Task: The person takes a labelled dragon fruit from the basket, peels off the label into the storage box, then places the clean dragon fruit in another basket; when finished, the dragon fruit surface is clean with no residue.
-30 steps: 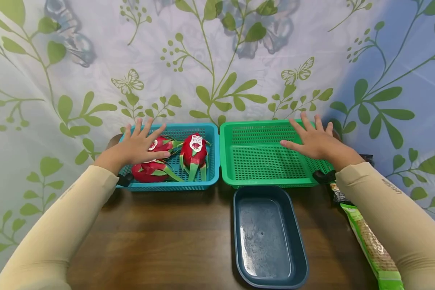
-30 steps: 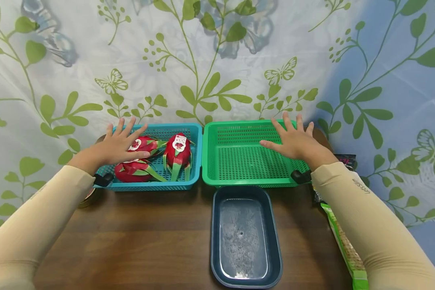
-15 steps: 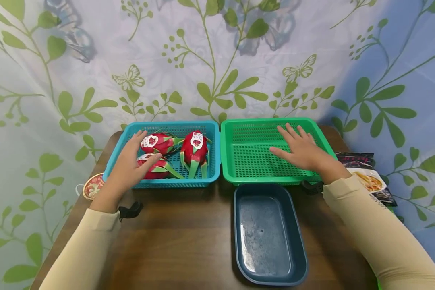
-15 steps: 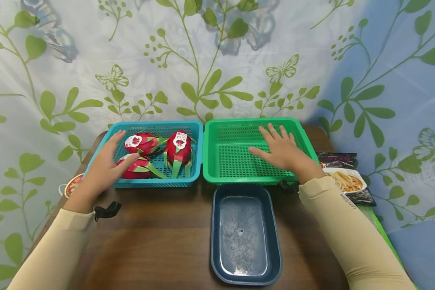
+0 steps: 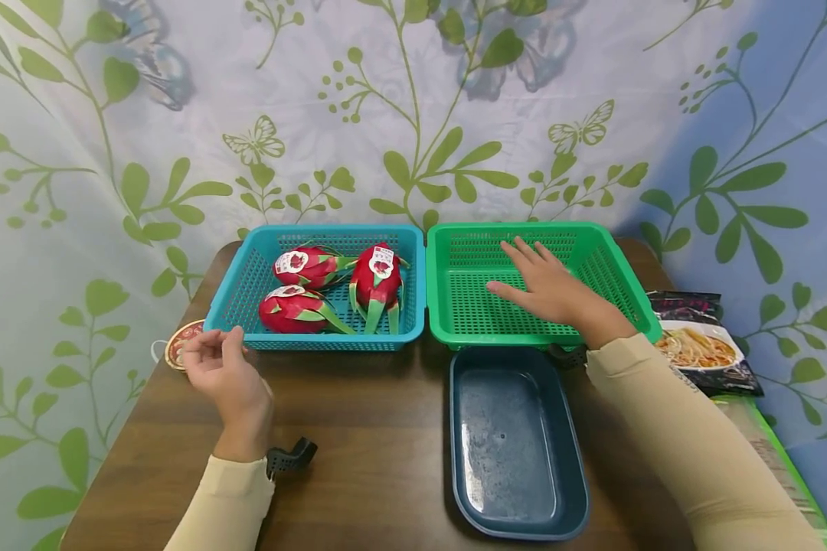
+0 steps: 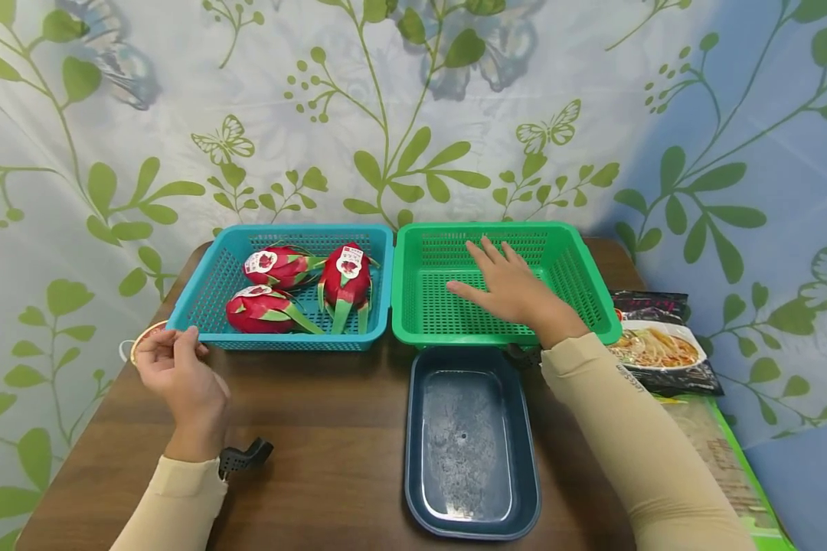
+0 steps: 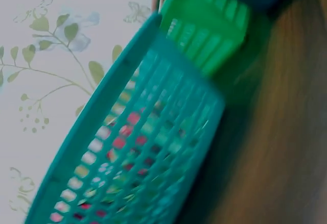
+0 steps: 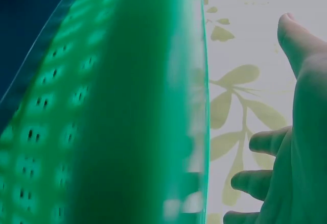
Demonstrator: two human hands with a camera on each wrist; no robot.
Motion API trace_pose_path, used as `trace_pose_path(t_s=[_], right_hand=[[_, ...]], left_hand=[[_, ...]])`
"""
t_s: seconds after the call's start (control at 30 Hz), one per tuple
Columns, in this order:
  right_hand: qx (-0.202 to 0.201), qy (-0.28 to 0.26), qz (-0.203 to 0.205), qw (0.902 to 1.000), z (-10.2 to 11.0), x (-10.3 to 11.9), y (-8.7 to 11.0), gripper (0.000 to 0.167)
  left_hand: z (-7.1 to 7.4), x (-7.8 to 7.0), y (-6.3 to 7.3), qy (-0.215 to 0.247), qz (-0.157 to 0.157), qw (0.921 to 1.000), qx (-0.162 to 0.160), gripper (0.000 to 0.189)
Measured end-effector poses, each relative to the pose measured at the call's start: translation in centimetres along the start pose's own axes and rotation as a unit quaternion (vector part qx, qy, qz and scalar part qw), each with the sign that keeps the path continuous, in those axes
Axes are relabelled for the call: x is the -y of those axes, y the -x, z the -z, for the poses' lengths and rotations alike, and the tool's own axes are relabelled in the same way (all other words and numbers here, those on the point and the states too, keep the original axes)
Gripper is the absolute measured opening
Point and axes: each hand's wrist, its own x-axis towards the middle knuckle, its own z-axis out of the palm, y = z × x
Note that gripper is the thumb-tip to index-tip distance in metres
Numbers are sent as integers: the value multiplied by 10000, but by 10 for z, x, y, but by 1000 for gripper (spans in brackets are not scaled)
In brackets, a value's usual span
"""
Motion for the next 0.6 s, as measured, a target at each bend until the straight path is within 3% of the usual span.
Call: trace_pose_path(t_s=[0.07, 0.17, 0.27, 0.33, 0.4, 0.47, 0.6], right_hand=[[13, 14, 36, 10000, -1, 4, -4, 95], [53, -6, 102, 9999, -2, 11, -12, 97], [106, -14, 195, 9998, -3, 22, -21, 97], [164, 3, 282, 9995, -4, 31, -27, 98], [192, 23, 423, 9989, -6, 42, -34, 99], [234, 63, 554, 9982, -8, 55, -41, 100], [338, 27, 788, 9963, -14, 83, -54, 102]], left_hand=[[4, 3, 7, -120, 421, 9976, -534, 28], [9, 8, 17, -170, 1520, 9851, -793, 24], [9, 13, 23, 330, 2752, 9582, -710, 18], [8, 17, 24, 836, 3355, 9361, -642, 20], [6, 21, 24, 1203, 3705, 9188, -633, 25], [4, 23, 24, 1408, 3873, 9086, -676, 28], [3, 26, 23, 1462, 3916, 9060, -668, 30]])
